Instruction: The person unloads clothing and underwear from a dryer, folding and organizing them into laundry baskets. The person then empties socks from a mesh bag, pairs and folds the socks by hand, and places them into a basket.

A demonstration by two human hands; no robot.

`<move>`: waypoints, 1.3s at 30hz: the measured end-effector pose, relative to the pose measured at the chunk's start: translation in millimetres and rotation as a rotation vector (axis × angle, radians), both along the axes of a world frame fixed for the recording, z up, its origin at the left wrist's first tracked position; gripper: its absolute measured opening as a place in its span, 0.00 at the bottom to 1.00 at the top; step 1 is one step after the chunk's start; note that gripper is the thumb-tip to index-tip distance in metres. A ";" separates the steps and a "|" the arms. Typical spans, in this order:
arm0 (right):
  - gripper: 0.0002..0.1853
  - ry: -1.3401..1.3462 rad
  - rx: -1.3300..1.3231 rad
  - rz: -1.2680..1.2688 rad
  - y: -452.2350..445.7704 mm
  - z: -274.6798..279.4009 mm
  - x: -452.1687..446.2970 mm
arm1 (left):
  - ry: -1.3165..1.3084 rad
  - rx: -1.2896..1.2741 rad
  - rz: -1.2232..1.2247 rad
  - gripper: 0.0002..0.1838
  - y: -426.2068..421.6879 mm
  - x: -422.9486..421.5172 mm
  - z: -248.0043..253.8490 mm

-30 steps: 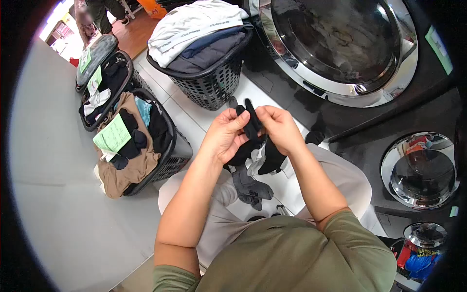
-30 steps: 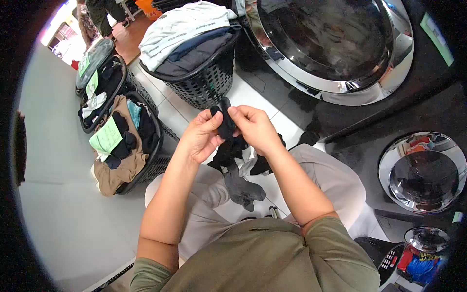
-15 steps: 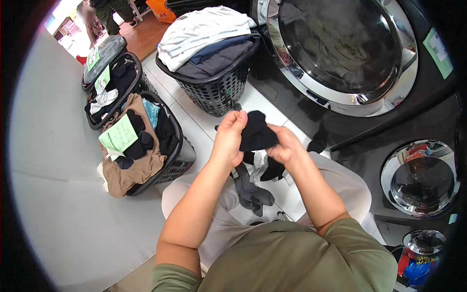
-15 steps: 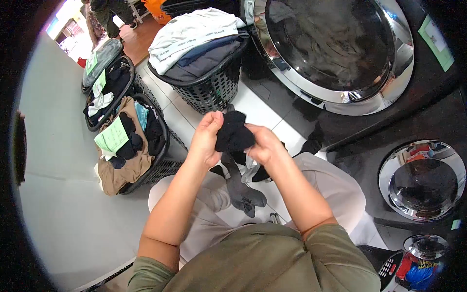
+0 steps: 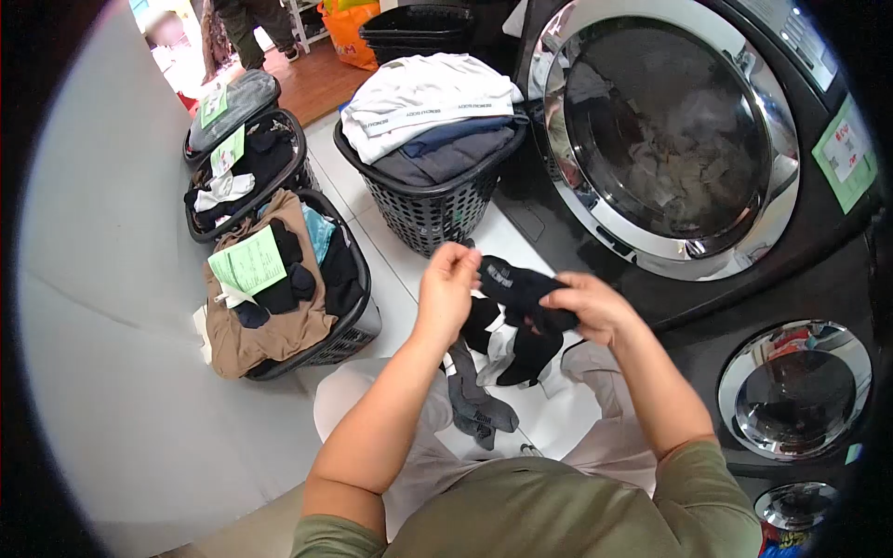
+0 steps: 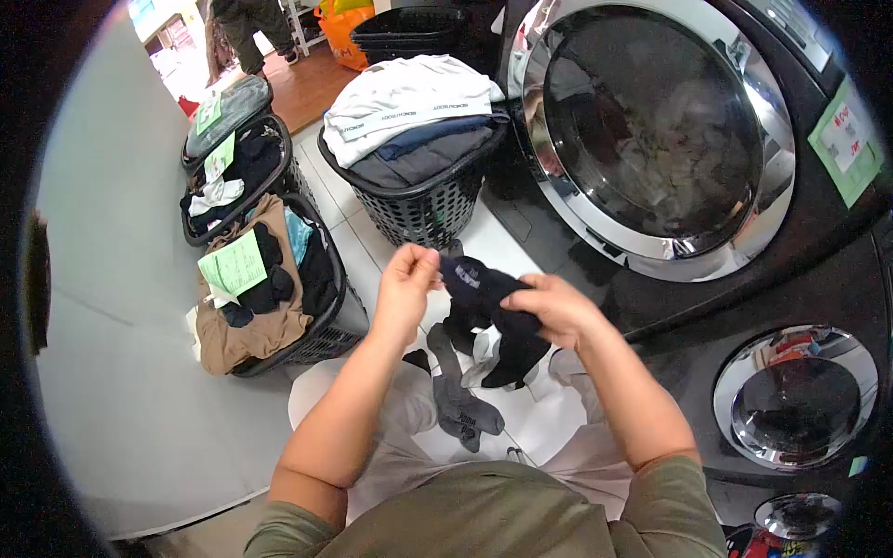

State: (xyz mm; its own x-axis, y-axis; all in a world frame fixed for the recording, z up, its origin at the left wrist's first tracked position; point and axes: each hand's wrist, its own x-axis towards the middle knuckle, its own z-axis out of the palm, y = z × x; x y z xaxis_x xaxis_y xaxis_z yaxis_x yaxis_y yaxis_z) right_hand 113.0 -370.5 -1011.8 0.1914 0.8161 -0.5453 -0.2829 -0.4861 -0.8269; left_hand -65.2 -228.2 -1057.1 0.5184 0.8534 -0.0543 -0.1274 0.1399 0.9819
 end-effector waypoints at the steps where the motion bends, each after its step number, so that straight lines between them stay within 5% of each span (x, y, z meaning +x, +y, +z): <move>1: 0.21 -0.109 -0.014 0.056 13.5 10.9 9.9 | 0.001 0.043 0.079 0.07 2.4 -1.3 6.1; 5: 0.31 -0.654 0.349 0.062 112.1 61.8 54.9 | -0.197 -0.314 0.175 0.07 18.9 -10.7 27.4; 7: 0.34 -1.034 0.580 -0.017 164.7 105.5 61.4 | -0.166 -0.287 0.152 0.07 17.8 -13.8 37.5; 11: 0.24 -1.807 0.873 -0.260 260.9 137.1 80.3 | -0.145 -0.212 0.142 0.06 23.8 -16.9 38.0; 13: 0.25 -1.668 0.810 -0.428 277.7 143.7 54.5 | -0.143 -0.173 0.151 0.06 31.1 -19.5 39.6; 15: 0.25 -1.652 1.022 -0.403 306.9 115.2 59.0 | -0.147 -0.173 0.143 0.06 39.4 -21.0 39.5; 17: 0.30 -1.668 0.906 -0.176 334.2 78.8 63.4 | -0.130 -0.186 0.128 0.07 43.7 -22.3 38.9; 19: 0.34 -1.669 0.545 0.375 363.7 8.1 81.1 | -0.135 -0.232 0.124 0.08 44.5 -25.7 39.4; 22: 0.37 -1.841 0.820 0.091 328.4 -15.6 69.4 | -0.145 -0.246 0.136 0.10 44.8 -33.2 36.9; 23: 0.35 -1.680 0.977 -0.083 305.9 -11.6 57.4 | -0.142 -0.249 0.147 0.11 45.1 -37.4 36.7; 24: 0.18 -1.619 0.707 -0.030 288.7 -32.7 69.2 | -0.130 -0.245 0.179 0.13 44.1 -43.0 39.1; 26: 0.10 -1.399 0.991 -0.257 229.4 -81.0 68.3 | -0.150 -0.250 0.210 0.14 50.6 -55.6 37.6; 28: 0.04 -1.364 0.526 0.037 158.8 -181.7 83.5 | -0.159 -0.232 0.248 0.15 58.3 -62.6 30.6; 29: 0.05 -1.300 0.138 0.410 122.3 -229.5 85.0 | -0.141 -0.250 0.235 0.14 58.4 -60.7 28.6; 30: 0.11 -1.197 0.080 0.457 77.3 -311.2 89.0 | -0.125 -0.264 0.222 0.14 58.7 -57.7 26.9; 31: 0.16 -1.300 0.138 0.710 43.3 -335.0 77.6 | -0.107 -0.282 0.208 0.14 56.8 -54.5 24.8; 33: 0.19 -1.261 -0.194 0.856 -0.2 -339.2 48.7 | 0.020 -0.238 0.105 0.13 47.6 -41.6 21.3; 37: 0.14 -1.291 -0.049 0.666 -16.8 -360.3 65.8 | 0.320 0.093 -0.117 0.13 28.6 -12.8 8.0; 39: 0.13 -0.966 0.121 0.554 -2.0 -340.4 87.8 | 0.528 0.328 -0.215 0.18 22.3 -3.5 3.5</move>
State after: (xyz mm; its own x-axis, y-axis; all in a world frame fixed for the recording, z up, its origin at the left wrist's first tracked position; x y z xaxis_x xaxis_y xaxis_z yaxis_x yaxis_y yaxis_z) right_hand 200.8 -372.5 -1352.2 0.0848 0.9576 -0.2753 0.7341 -0.2468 -0.6326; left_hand -68.8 -205.9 -1053.6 0.6544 0.7491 -0.1031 0.3807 -0.2086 0.9009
